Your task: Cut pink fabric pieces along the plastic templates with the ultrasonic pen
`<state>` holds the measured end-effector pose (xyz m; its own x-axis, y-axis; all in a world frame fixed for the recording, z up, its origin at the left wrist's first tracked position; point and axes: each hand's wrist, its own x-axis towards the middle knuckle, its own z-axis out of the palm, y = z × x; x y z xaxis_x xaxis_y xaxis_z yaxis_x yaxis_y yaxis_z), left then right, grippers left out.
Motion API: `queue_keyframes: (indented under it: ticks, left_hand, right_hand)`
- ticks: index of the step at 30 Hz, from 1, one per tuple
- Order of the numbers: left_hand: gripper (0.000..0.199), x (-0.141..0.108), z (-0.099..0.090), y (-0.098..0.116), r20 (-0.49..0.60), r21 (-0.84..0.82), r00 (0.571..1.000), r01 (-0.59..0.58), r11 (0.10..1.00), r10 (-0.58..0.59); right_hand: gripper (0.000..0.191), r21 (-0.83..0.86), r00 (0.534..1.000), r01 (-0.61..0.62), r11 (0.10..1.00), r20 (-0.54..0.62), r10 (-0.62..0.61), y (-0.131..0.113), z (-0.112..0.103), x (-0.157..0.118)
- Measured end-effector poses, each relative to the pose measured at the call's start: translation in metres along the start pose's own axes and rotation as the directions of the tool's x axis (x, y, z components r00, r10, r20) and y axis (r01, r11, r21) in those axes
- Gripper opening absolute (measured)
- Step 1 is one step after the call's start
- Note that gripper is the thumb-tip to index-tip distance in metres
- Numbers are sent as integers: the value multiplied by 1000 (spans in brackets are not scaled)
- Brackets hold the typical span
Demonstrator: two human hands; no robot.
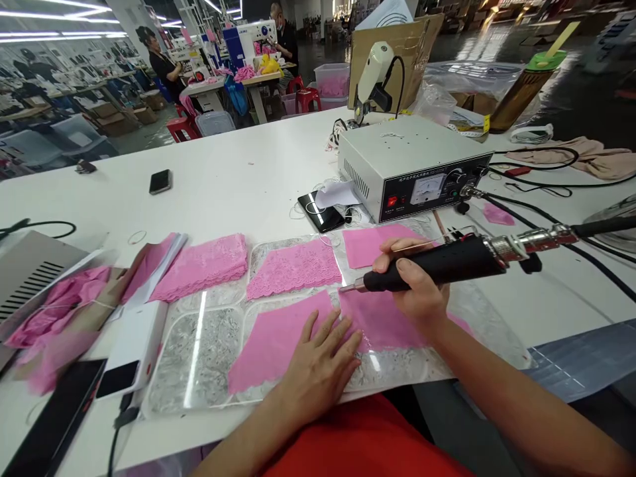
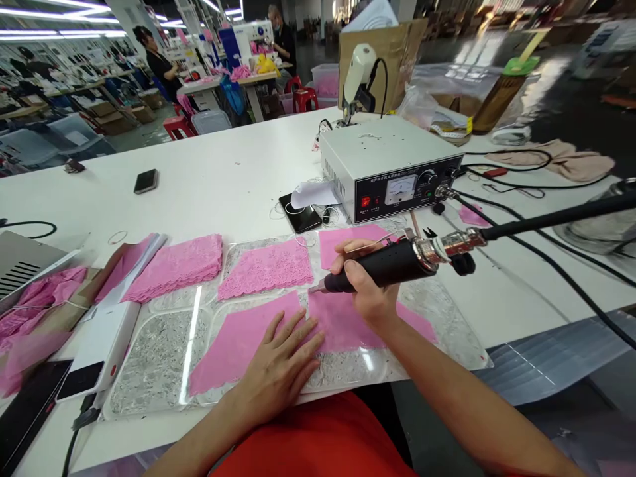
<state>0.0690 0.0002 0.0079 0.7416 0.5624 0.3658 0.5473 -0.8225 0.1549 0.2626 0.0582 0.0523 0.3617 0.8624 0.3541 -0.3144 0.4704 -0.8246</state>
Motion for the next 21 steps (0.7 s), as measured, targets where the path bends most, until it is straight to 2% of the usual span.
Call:
queue_keyframes:
  ticks: [21]
  left_hand:
    - [32, -2, 3, 0, -15, -19, 1000, -6, 1000, 5]
  right_hand:
    - [11, -57, 999, 34, 998, 11, -33, 4, -1, 0]
